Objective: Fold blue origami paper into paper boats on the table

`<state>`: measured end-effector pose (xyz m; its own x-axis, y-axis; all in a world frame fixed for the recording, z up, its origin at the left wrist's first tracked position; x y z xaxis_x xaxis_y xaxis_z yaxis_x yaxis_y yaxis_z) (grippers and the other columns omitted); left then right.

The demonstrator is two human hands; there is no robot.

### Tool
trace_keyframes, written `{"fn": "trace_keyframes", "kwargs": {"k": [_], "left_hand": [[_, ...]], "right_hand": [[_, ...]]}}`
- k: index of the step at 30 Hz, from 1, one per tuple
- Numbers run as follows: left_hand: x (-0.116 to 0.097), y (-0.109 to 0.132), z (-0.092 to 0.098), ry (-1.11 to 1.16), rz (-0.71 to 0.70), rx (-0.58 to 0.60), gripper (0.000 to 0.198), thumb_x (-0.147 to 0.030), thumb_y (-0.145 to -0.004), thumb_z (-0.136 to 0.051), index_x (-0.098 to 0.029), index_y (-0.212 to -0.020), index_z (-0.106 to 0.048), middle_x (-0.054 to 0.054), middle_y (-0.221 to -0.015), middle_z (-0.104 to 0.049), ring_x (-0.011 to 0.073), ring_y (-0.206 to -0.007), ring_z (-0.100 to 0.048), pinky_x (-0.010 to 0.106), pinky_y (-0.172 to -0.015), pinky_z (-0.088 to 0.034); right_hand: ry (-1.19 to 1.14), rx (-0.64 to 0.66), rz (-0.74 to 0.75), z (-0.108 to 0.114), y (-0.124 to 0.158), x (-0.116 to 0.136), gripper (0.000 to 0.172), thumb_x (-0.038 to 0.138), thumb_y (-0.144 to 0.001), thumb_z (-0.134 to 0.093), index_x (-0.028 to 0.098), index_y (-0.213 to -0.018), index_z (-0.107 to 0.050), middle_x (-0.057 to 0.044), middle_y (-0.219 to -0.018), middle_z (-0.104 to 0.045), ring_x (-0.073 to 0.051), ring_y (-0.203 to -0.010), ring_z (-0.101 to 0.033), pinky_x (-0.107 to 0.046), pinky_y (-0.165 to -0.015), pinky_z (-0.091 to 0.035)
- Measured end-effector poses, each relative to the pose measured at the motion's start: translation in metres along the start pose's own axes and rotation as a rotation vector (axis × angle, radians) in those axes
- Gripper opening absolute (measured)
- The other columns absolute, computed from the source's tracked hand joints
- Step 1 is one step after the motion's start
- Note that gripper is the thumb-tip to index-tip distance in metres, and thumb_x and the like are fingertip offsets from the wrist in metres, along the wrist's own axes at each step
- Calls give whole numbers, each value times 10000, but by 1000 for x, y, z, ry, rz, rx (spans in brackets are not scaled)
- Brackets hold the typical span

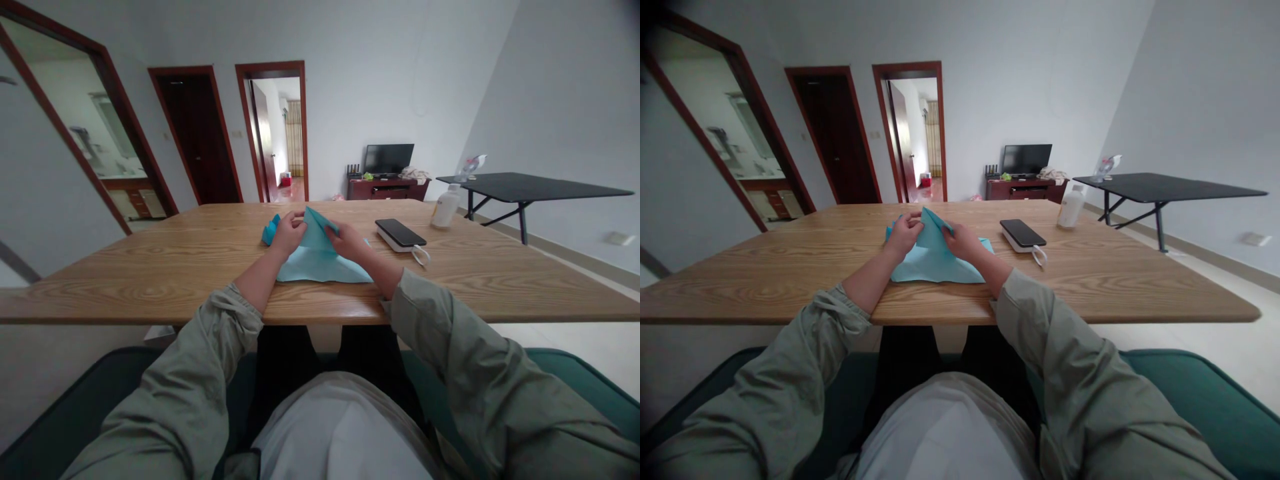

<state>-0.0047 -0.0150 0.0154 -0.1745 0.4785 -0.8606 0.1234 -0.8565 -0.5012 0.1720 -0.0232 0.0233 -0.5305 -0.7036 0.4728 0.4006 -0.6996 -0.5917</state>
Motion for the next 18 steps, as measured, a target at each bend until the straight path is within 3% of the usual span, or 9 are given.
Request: {"fn": "trace_keyframes", "kwargs": {"k": [3, 6, 8, 13, 18], "left_hand": [[-3, 1, 10, 6, -17, -17, 357, -241, -734, -630, -172, -1085, -627, -34, -643, -616, 79, -495, -489, 188, -479, -369], [-4, 2, 17, 42, -7, -2, 422, -320, -716, -700, -174, -1102, -614, -33, -662, -616, 87, -548, -528, 197, -526, -409], [-2, 1, 22, 50, 19, 5, 461, -364, -694, -729, -171, -1097, -612, -8, -728, -650, 104, -604, -570, 220, -578, -453], [15, -6, 37, -148, 85, 57, 462, -372, -664, -736, -171, -1068, -637, 51, -883, -698, 149, -689, -623, 277, -640, -504], [35, -2, 32, -697, 21, 317, 290, -253, -712, -670, -184, -993, -691, 77, -982, -718, 211, -875, -660, 318, -810, -525]], "right_hand": [[-91, -94, -134, 12, -3, -11, 408, 397, -930, -419, 119, -916, -717, -73, -902, -733, -242, -856, -651, -345, -786, -514], [-196, -177, -261, 19, -3, -25, 415, 464, -881, -478, 112, -864, -698, -65, -822, -709, -225, -786, -638, -300, -679, -505], [-261, -164, -345, 18, -3, -37, 407, 475, -858, -513, 121, -921, -704, -65, -853, -717, -216, -789, -647, -288, -670, -509], [-273, 58, -460, 6, -1, -66, 370, 405, -861, -537, 147, -1064, -708, -96, -1016, -741, -216, -835, -683, -294, -710, -527], [198, 309, -358, -2, 6, -73, 303, 342, -871, -554, 145, -992, -751, -132, -1042, -749, -258, -906, -691, -295, -787, -493]]}}
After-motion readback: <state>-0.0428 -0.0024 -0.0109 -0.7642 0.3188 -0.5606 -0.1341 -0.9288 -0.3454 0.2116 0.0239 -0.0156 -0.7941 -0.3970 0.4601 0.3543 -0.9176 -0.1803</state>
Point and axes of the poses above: each hand's wrist, its own y-axis away from the middle knuckle, its own z-axis out of the back of the hand, x = y × z, the point moved 5 cm from there along -y, towards the middle knuckle
